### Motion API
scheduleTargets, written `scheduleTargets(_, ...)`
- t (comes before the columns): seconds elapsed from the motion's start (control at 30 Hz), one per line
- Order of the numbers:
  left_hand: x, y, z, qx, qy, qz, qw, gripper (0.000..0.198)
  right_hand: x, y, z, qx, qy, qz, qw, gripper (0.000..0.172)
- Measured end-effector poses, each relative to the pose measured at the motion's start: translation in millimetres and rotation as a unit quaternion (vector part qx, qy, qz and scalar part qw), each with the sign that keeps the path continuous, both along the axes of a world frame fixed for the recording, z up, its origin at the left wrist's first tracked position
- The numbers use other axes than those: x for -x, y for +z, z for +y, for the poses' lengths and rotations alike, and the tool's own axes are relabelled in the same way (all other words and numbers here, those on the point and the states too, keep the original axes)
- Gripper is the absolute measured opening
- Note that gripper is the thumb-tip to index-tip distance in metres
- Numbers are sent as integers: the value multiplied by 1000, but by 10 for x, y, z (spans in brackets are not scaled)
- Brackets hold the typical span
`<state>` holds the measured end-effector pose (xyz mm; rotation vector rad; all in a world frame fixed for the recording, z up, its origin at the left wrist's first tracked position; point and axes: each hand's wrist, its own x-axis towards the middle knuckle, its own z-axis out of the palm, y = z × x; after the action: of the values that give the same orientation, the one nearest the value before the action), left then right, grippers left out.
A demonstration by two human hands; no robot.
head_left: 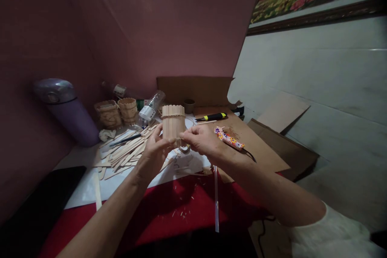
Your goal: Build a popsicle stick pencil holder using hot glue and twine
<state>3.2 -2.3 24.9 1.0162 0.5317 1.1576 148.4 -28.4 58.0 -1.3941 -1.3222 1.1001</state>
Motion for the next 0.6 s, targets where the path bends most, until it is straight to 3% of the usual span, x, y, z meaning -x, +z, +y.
scheduleTargets(0.2, -47, -60, 45, -12, 27, 1, 1000, 72, 22, -6, -4, 0, 1, -9, 1000, 27)
scheduleTargets(0.37, -29, -16, 11, -12, 17, 0, 1000, 56, 64, 36, -42, 6, -5, 28, 1000, 25)
scheduleTargets(0.6, 30, -7, 11, 0, -17, -21, 1000, 41, 10, 12, -83, -61, 5, 6, 998, 20)
